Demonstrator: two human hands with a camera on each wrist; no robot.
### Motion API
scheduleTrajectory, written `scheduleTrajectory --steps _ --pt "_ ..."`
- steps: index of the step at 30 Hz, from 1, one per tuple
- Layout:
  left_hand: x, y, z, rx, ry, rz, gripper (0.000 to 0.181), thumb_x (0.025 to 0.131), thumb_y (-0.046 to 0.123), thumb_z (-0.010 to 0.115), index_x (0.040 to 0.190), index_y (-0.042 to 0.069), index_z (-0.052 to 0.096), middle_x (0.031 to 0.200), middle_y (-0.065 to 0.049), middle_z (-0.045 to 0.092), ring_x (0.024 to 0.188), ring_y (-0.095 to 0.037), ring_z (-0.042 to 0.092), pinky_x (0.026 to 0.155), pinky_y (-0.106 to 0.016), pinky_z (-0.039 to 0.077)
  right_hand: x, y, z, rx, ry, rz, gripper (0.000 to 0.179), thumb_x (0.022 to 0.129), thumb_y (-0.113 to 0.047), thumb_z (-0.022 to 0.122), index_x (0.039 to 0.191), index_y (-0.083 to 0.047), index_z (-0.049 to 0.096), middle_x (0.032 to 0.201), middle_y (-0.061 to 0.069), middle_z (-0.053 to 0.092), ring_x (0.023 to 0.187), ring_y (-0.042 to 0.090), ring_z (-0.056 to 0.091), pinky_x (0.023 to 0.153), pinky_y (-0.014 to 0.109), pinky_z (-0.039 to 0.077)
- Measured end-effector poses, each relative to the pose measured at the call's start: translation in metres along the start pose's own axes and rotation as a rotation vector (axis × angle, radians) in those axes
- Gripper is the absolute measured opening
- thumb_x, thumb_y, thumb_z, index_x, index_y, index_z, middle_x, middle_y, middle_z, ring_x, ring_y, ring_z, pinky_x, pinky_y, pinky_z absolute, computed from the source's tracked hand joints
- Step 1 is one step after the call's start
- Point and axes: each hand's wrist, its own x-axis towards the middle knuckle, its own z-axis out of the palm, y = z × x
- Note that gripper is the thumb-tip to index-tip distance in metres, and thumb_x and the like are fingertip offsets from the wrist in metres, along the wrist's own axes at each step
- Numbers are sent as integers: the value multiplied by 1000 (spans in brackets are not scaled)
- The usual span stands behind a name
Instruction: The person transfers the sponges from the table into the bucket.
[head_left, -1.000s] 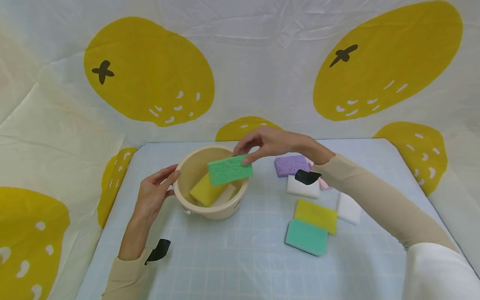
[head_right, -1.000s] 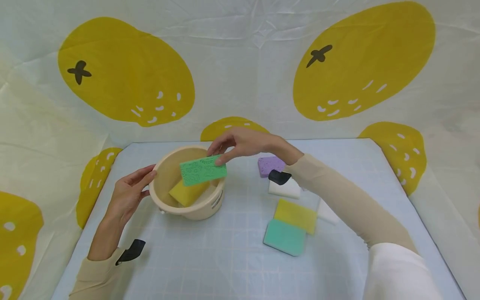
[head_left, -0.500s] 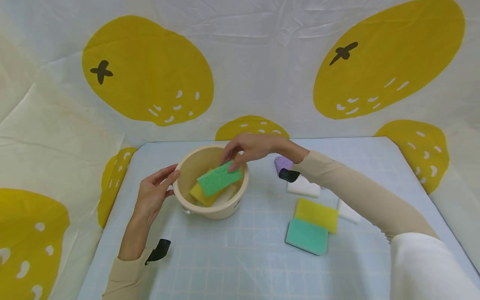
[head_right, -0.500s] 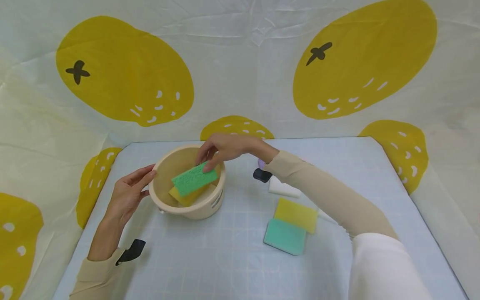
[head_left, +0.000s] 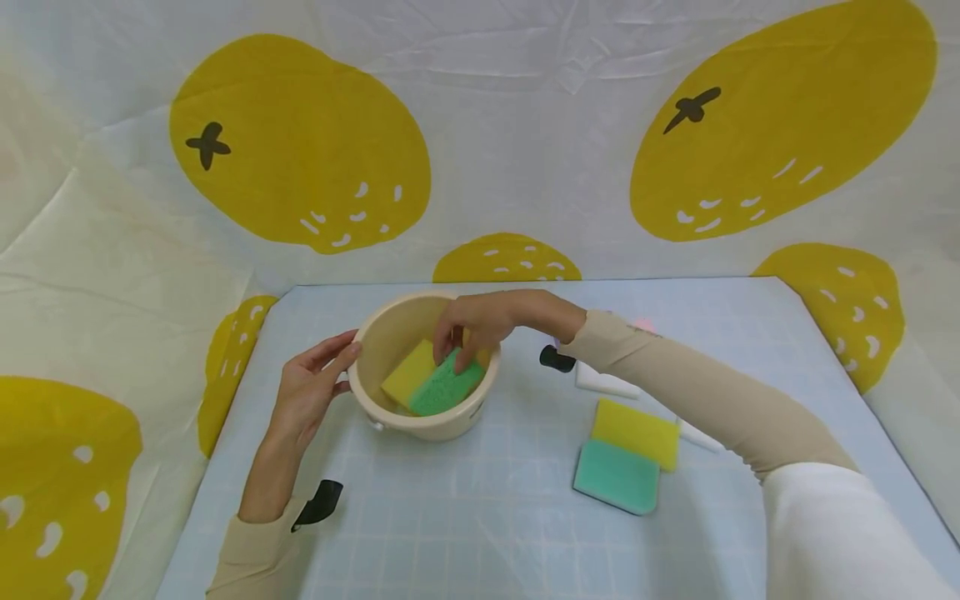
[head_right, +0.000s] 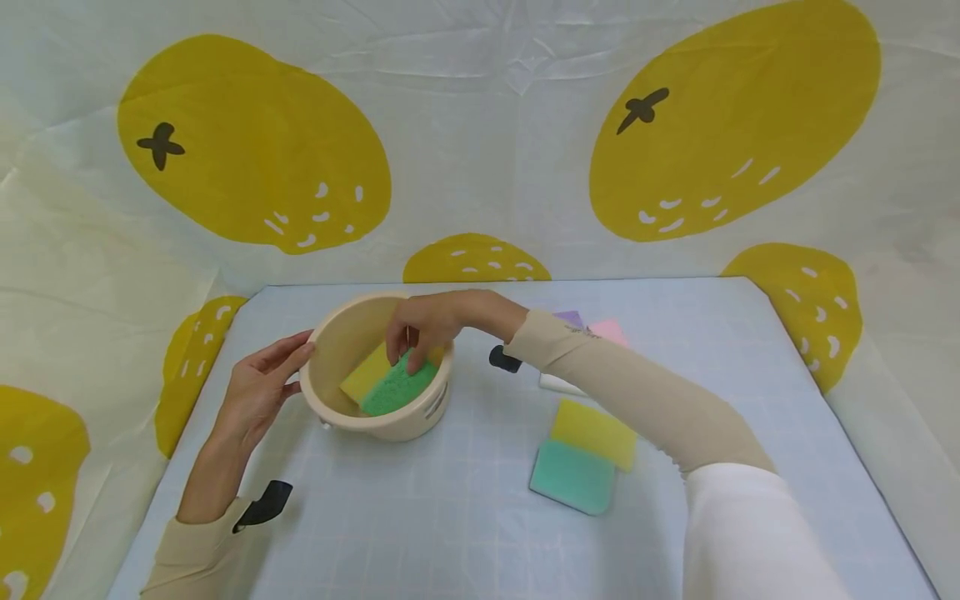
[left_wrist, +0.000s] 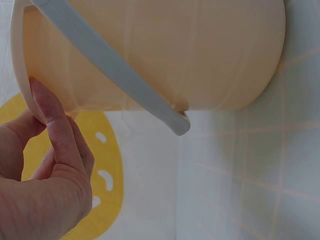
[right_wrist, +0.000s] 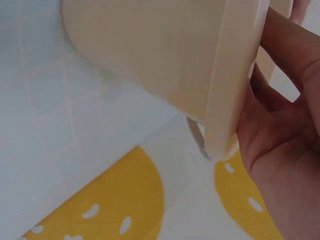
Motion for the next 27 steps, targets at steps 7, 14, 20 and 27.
scheduleTrajectory --steps 7,14,20,27 --pt "1 0 0 16 -2 -1 60 91 35 81 138 3 64 121 6 68 89 -8 66 71 -22 60 12 -5 7 -150 -73 70 22 92 -11 79 114 -9 75 107 1 68 101 17 59 92 22 50" --pt "0 0 0 49 7 -15 61 90 39 80 139 6 63 126 4 66 91 -8 66 73 -22 60 19 -11 10 -213 -105 137 24 94 -10 77 118 -6 72 111 6 65 104 23 56 92 25 48" --pt "0 0 0 55 3 -14 60 91 39 79 139 6 63 127 3 66 93 -8 66 73 -22 60 21 -14 16 -285 -106 218 24 96 -10 74 119 -11 71 111 2 64 104 19 54 95 27 47" --pt "0 0 0 44 4 -21 61 91 38 80 140 6 63 128 4 65 93 -8 65 73 -22 60 19 -17 19 -350 -104 252 22 99 -11 70 121 -12 69 113 2 64 104 18 54 95 28 47"
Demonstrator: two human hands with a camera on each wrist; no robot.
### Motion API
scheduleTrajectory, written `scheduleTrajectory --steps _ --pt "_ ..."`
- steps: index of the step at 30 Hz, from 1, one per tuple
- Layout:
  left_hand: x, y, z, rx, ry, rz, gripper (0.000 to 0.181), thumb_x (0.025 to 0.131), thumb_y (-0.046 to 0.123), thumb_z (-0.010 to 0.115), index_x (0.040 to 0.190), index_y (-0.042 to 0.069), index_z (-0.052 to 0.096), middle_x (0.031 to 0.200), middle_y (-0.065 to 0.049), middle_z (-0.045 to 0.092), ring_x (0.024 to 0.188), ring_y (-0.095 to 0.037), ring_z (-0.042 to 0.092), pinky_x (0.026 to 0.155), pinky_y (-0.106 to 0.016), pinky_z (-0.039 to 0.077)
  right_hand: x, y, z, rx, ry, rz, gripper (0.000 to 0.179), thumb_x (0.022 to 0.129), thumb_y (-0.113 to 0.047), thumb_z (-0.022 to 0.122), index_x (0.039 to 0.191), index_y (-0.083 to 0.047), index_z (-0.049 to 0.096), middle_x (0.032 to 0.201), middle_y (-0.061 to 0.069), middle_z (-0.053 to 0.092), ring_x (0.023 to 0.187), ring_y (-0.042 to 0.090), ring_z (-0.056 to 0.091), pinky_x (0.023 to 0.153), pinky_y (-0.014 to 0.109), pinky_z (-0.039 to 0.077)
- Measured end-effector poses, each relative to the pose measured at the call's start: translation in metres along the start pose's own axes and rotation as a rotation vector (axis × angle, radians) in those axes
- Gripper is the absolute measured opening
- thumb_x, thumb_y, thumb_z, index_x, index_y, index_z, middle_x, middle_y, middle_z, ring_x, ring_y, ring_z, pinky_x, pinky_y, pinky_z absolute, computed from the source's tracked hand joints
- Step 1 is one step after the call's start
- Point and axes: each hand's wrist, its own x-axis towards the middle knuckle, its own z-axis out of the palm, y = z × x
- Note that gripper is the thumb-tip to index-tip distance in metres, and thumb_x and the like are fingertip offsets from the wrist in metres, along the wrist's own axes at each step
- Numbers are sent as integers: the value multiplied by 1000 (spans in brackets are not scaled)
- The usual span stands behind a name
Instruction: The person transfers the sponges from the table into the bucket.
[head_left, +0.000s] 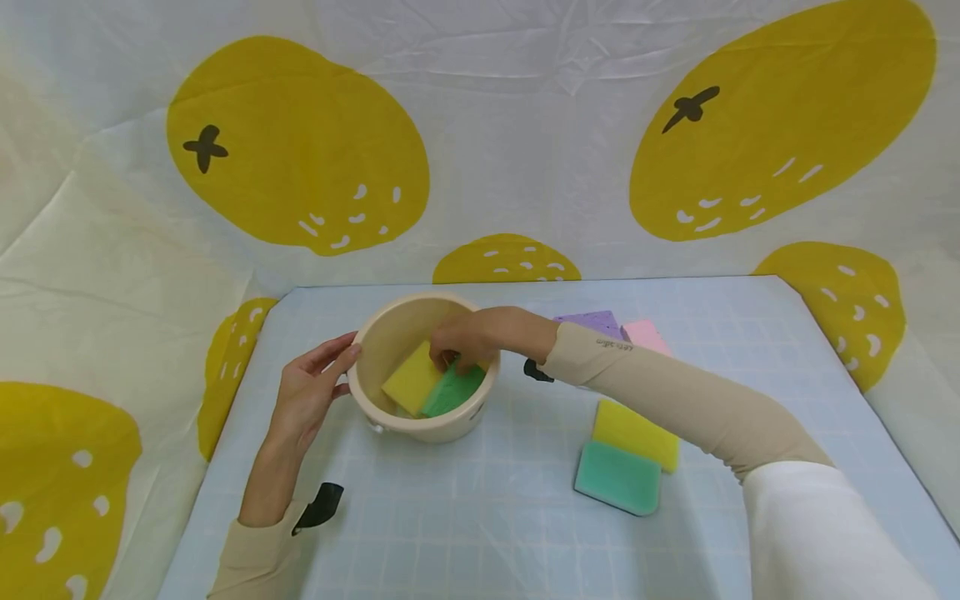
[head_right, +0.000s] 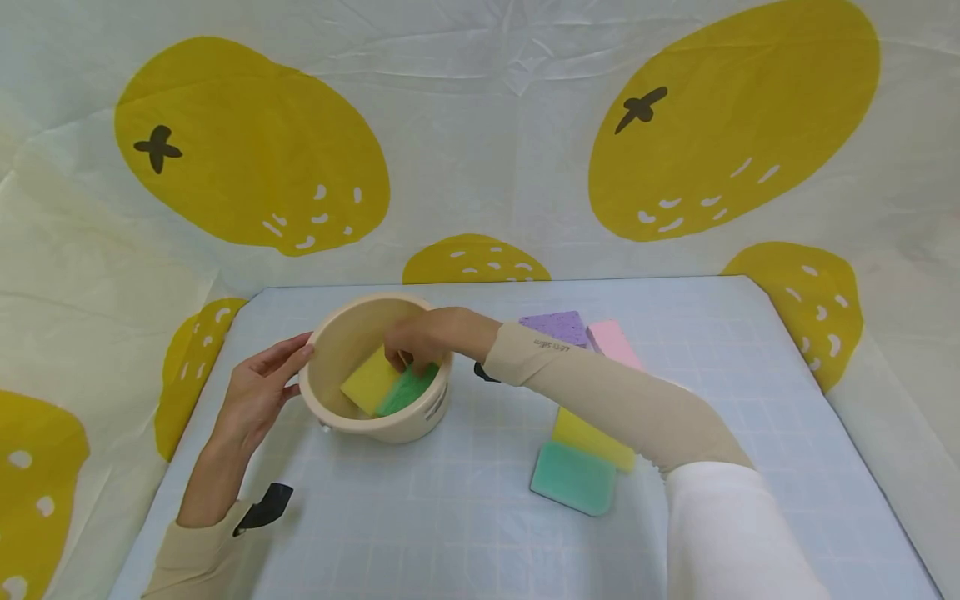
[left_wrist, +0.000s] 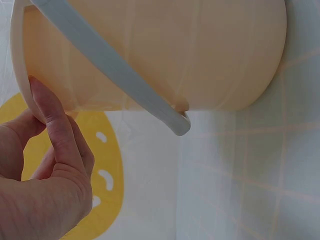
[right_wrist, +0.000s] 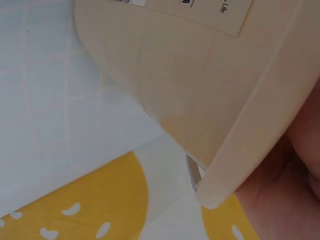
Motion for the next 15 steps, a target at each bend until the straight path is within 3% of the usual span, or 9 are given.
scheduleTrajectory --steps 7,15 --pt "-1 1 1 -8 20 -13 61 89 39 81 138 8 65 126 4 66 93 -9 65 73 -22 60 -5 3 -4 74 24 -1 20 101 -12 67 121 -8 68 109 3 61 100 18 53 91 28 48" --pt "0 -1 1 -5 18 -16 61 87 41 82 137 10 66 128 2 66 93 -9 65 74 -22 60 -20 15 -7 201 133 -181 21 101 -14 68 119 -2 68 103 2 63 95 16 55 87 25 50"
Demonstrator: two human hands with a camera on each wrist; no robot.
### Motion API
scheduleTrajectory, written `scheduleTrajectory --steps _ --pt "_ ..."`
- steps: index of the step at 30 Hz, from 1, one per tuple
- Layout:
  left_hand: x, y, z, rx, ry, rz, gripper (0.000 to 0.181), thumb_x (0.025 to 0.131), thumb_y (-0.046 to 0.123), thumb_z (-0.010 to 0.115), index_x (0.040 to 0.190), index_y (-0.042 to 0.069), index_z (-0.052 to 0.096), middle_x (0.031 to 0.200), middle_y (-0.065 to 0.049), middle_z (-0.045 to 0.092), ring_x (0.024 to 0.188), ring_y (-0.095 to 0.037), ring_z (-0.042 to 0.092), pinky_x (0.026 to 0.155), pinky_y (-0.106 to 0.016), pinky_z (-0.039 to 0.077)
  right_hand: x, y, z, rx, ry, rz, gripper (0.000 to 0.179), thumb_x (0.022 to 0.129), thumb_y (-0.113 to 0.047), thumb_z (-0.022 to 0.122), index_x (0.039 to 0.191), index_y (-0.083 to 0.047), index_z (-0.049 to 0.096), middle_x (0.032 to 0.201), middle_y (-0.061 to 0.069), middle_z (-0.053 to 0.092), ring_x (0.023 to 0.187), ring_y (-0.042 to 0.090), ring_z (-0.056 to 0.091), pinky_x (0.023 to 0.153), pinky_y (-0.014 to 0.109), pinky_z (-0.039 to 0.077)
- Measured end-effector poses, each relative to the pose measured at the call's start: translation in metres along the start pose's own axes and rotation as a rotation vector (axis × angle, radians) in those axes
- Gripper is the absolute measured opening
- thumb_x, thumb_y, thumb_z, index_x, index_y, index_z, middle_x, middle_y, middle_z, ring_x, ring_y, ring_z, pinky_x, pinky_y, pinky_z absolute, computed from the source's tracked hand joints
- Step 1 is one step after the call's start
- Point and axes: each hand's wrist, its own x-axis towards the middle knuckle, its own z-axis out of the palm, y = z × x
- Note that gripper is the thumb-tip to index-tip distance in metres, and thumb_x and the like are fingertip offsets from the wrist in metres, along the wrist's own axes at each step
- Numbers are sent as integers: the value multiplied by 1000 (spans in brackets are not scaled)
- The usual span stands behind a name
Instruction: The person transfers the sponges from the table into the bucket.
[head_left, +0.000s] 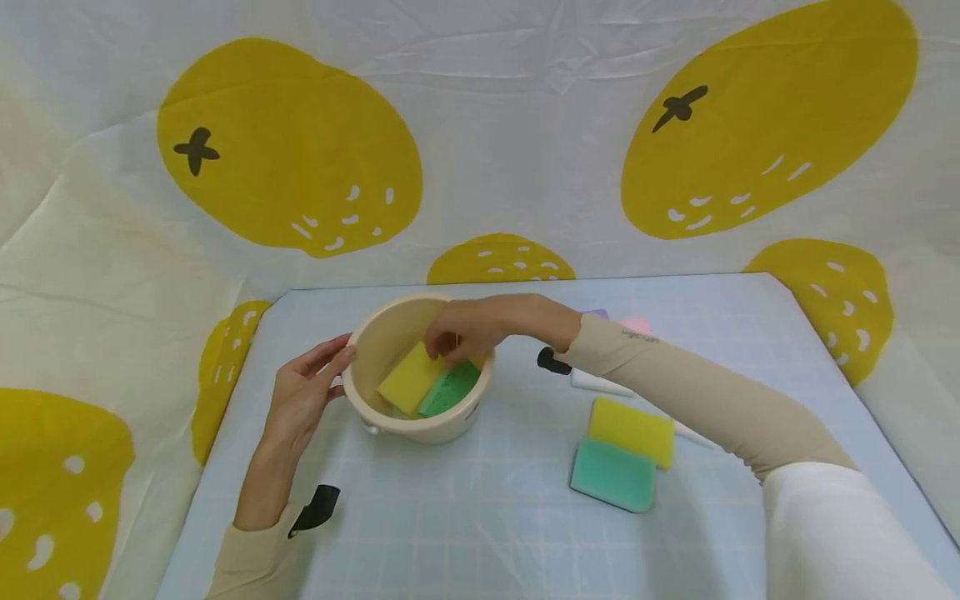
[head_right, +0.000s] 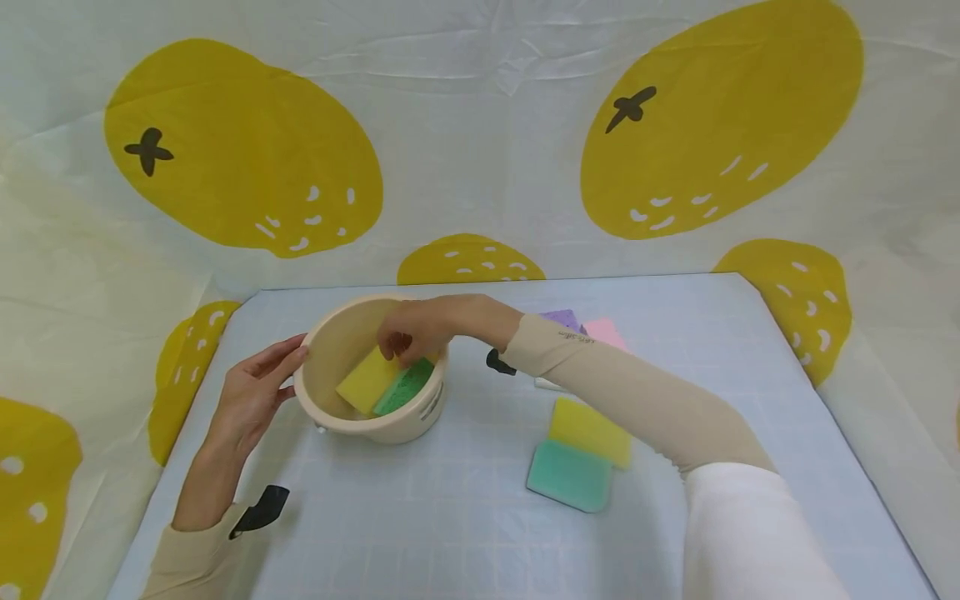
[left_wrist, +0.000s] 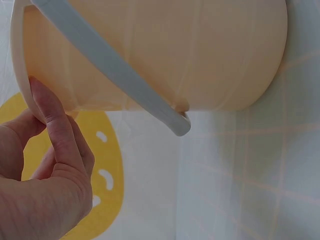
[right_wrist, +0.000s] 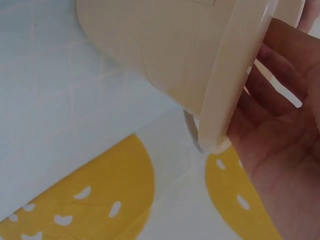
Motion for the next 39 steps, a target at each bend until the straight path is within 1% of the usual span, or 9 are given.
scheduleTrajectory --steps 3,6,10,18,23,29,33,36,39 --pt "0 0 0 -6 -1 -2 60 87 41 82 137 10 66 127 3 66 92 -9 65 74 -21 60 -8 5 -1 65 56 -66 19 99 -14 71 116 -4 69 103 1 66 94 15 58 87 24 52" --pt "0 0 0 -17 -2 -5 61 87 40 82 137 9 66 127 3 66 91 -9 65 73 -21 60 -19 10 -2 117 128 -101 21 98 -16 73 116 -6 70 104 0 68 95 13 60 87 24 54" --pt "0 1 1 -14 0 -12 63 86 42 82 137 10 66 128 2 66 92 -9 64 74 -21 60 -34 14 -3 176 212 -124 24 97 -17 74 118 -6 71 106 -1 70 96 13 62 87 27 56" --pt "-1 2 1 -4 2 -21 64 86 44 82 138 10 65 130 1 64 94 -10 64 75 -21 60 -61 25 2 295 312 -151 24 98 -15 73 118 -2 69 105 0 71 97 16 65 88 33 58" --pt "-1 1 1 -10 4 -20 65 86 44 82 138 10 65 130 1 64 94 -10 64 75 -21 60 -78 29 7 326 348 -133 26 98 -14 72 119 0 69 106 0 71 98 18 65 91 34 58" --pt "-1 1 2 4 5 -20 66 85 45 82 139 11 65 132 0 63 95 -11 64 76 -21 60 -95 36 14 343 380 -79 21 97 -17 74 116 -8 71 109 -2 71 100 17 65 93 33 57" --pt "-1 1 2 10 13 -35 68 84 47 82 140 12 65 134 -1 62 97 -11 64 77 -21 59 -106 42 22 354 393 -49 20 98 -19 74 116 -13 71 110 -2 71 100 16 65 93 33 57" --pt "-1 2 2 11 16 -45 69 83 48 82 140 13 64 135 -1 62 98 -11 64 77 -21 59 -115 46 28 366 400 -30 21 98 -20 74 117 -14 71 110 -2 71 100 17 65 92 34 57" --pt "-1 2 2 6 14 -46 69 83 47 82 140 13 64 136 -1 61 98 -11 64 77 -21 59 -123 50 36 384 407 -19 22 98 -20 74 118 -14 71 110 1 71 100 17 65 90 37 58"
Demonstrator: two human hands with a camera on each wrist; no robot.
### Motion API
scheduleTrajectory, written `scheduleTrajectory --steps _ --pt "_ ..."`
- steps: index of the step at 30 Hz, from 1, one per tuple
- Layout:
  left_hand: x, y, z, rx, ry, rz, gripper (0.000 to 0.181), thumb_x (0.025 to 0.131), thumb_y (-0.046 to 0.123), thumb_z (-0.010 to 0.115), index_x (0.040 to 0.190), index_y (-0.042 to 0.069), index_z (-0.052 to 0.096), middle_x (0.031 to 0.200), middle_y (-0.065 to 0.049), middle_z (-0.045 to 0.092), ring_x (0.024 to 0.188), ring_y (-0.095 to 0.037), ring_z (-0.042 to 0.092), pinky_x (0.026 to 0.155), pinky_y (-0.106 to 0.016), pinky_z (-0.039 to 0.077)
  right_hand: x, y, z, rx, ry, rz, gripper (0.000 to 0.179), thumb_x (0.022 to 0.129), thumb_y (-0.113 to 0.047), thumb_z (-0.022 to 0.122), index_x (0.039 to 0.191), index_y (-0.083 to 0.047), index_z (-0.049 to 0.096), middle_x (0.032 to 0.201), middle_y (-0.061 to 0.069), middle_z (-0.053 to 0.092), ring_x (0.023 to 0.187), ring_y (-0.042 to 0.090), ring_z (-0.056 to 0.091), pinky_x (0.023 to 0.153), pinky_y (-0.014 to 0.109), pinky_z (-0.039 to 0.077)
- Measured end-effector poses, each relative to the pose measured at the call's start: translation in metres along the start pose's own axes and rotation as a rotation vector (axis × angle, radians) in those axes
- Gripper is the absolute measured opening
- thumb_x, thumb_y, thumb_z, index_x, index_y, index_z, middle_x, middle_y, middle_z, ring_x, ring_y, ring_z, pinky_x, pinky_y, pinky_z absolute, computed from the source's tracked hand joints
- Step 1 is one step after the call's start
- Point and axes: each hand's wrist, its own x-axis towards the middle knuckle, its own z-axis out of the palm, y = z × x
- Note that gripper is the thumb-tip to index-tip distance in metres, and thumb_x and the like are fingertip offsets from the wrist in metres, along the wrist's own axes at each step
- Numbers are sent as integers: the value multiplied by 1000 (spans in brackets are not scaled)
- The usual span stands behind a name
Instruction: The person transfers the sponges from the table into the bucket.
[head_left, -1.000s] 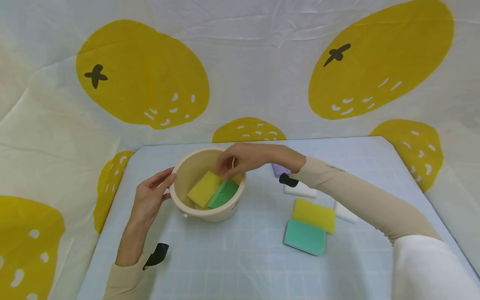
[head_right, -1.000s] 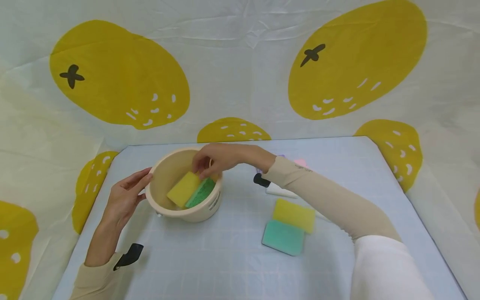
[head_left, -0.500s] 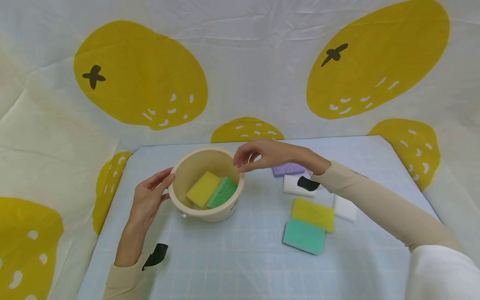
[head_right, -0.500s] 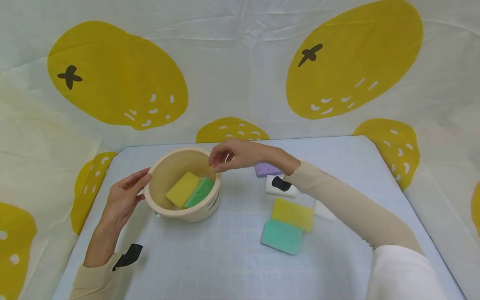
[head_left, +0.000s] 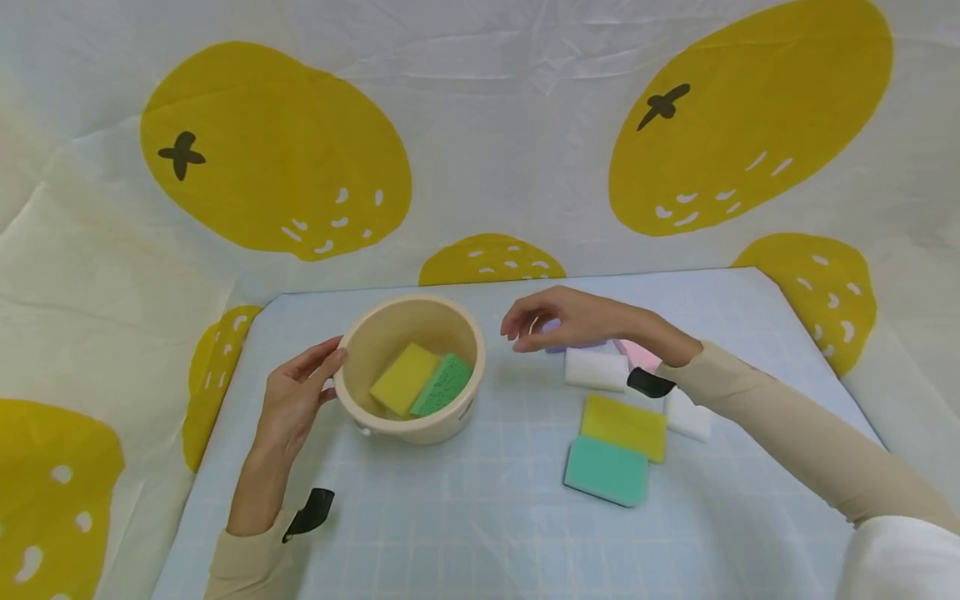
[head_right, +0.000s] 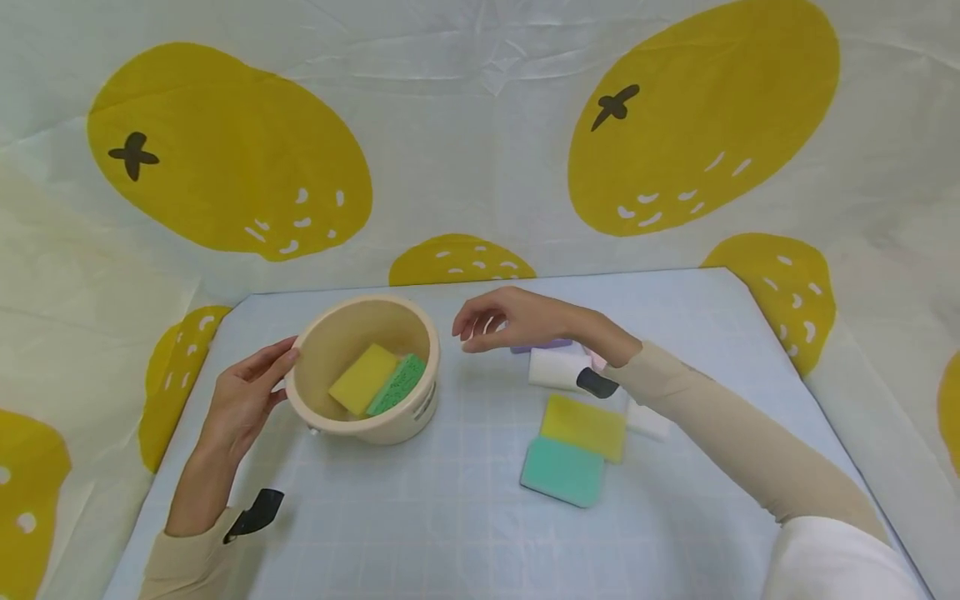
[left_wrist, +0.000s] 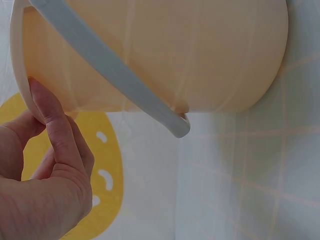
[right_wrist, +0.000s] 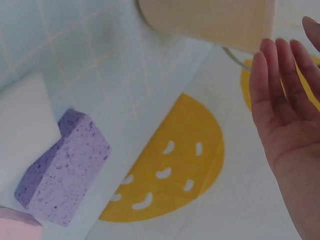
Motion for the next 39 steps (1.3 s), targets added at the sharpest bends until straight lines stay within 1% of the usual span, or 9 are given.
scheduleTrajectory --steps 5,8,13,17,21,25,28,34,39 --pt "-1 0 0 -21 0 9 68 84 45 83 140 11 64 130 1 64 96 -11 64 76 -20 59 -16 9 4 24 2 28 24 97 -21 75 120 -14 70 112 6 71 99 19 65 93 44 57" --pt "0 -1 1 -42 -5 20 67 83 44 84 138 10 65 125 4 67 94 -10 65 75 -20 60 -25 14 8 26 -5 48 25 97 -22 74 121 -15 70 113 2 70 100 19 65 94 41 57" --pt "0 0 0 -52 -3 20 67 83 44 84 138 10 66 123 5 68 94 -10 65 74 -20 59 -40 22 16 24 -21 72 27 96 -22 76 121 -16 69 114 -3 69 100 18 65 93 34 57" --pt "0 1 -1 -38 3 3 69 82 46 84 139 12 65 125 5 67 96 -10 65 75 -20 59 -52 29 23 27 -36 94 29 96 -22 76 123 -14 69 115 -3 69 100 19 66 93 35 58" --pt "0 -1 -1 -47 -1 7 68 82 45 84 139 11 65 124 5 67 95 -10 65 74 -20 59 -63 35 30 33 -41 122 31 96 -23 76 124 -14 68 116 -3 69 100 19 66 93 34 58" --pt "1 -2 0 -60 -8 14 68 82 44 84 138 10 65 124 5 67 94 -10 65 74 -21 60 -74 41 39 43 -48 126 33 96 -25 76 126 -14 68 117 -3 69 102 20 65 93 36 57" --pt "1 -2 0 -52 -6 8 68 82 45 84 139 11 65 127 4 66 95 -11 65 75 -21 60 -81 46 46 53 -55 125 34 96 -26 76 127 -14 67 119 0 68 103 22 65 94 36 57" --pt "2 -1 0 -32 4 -7 70 82 48 83 140 14 65 134 1 63 99 -11 64 77 -20 59 -92 55 62 83 -59 136 38 96 -25 76 129 -8 65 123 14 67 105 26 65 96 40 56" --pt "2 -1 0 -38 3 -14 70 82 47 83 140 14 65 133 0 63 99 -12 64 77 -20 59 -99 58 74 89 -60 155 41 96 -24 75 130 -3 64 123 16 67 107 29 65 96 44 56"
